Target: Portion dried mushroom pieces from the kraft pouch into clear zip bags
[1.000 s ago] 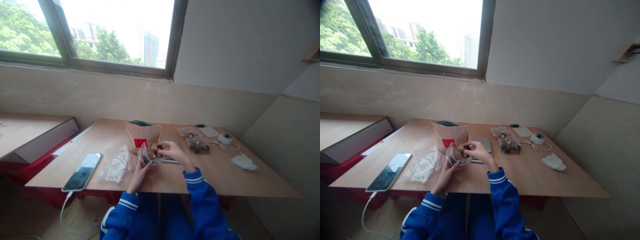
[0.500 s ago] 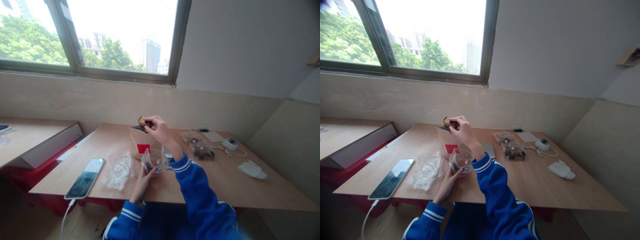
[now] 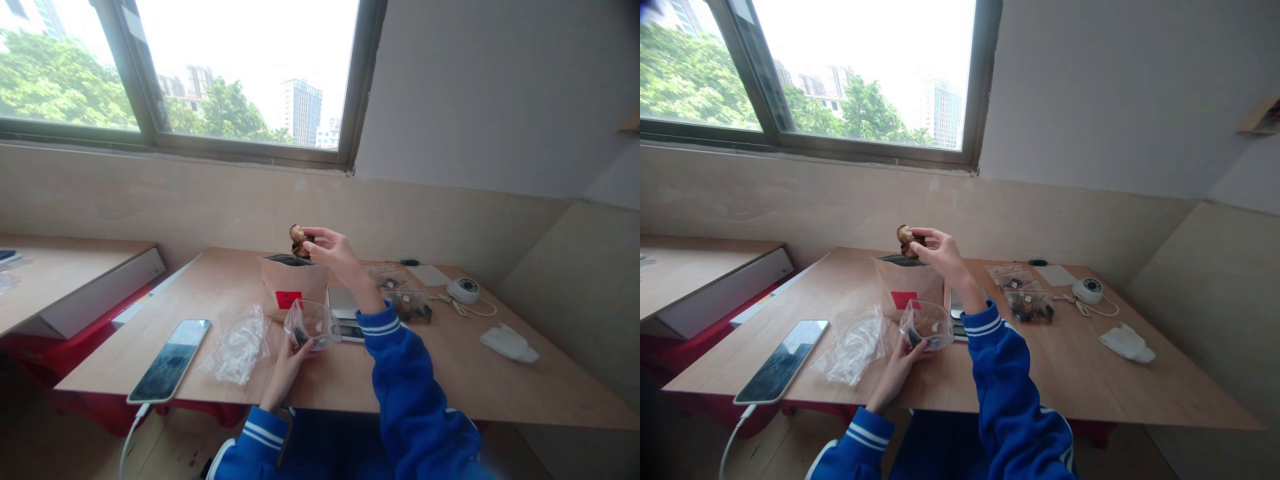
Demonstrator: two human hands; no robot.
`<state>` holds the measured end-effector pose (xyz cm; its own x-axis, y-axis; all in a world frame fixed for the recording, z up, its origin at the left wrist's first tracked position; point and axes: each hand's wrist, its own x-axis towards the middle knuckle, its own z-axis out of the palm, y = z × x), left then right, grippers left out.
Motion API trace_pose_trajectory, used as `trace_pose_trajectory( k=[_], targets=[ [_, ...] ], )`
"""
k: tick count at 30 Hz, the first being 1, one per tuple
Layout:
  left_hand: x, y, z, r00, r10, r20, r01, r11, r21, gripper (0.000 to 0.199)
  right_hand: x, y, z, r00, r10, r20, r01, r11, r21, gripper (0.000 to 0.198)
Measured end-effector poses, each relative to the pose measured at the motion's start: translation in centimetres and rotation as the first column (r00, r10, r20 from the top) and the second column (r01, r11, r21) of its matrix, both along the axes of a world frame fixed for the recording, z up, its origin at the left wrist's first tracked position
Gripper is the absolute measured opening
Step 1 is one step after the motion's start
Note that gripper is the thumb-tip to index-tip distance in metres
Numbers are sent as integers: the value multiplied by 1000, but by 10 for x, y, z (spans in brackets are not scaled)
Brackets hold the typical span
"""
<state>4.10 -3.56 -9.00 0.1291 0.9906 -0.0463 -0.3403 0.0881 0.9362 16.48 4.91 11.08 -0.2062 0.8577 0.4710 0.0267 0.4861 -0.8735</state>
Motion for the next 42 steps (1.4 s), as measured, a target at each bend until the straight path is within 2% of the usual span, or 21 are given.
trace_pose_trajectory(
  k=[3,6,11,14,17,20,26,30,32,34,39,42],
  targets=[
    [0,0,0,1000,-7,-10,7,1000,15,75,3,3,3,997,66,-30,-68,996,-50,41],
    [0,1,-3,1000,-11,-10,11,1000,23,69,1,11,0,998,62,-5,-62,995,-73,39],
    [1,2,-4,1000,-4,15,4,1000,16,65,-6,22,-10,979,72,189,-61,996,-63,29],
    [0,3,-5,1000,-9,24,8,1000,12,67,-8,19,-13,931,29,363,-62,995,82,24],
    [-1,4,-9,999,-17,38,16,1000,22,69,-10,14,-14,849,-77,523,-81,959,272,22],
    [-2,4,-12,999,-28,41,27,999,28,69,-11,11,-17,788,-151,597,-103,924,369,27],
    [0,4,-10,999,-7,44,7,1000,13,71,-9,10,-27,731,-188,656,-103,920,379,28],
    [0,3,-8,999,4,38,-5,1000,21,69,-7,8,-31,680,-305,666,-124,848,515,26],
    [0,3,-8,1000,-5,30,4,1000,14,67,-7,8,-31,650,-371,663,-101,823,559,25],
    [-1,4,-9,999,-20,38,19,1000,7,66,-8,9,-30,633,-402,662,-74,819,568,23],
    [-1,4,-11,999,-20,50,19,1000,10,65,-15,20,-32,679,-460,573,85,824,560,21],
    [-1,3,-9,998,-17,61,16,1000,15,67,-20,24,-39,627,-510,589,101,803,588,31]
  ],
)
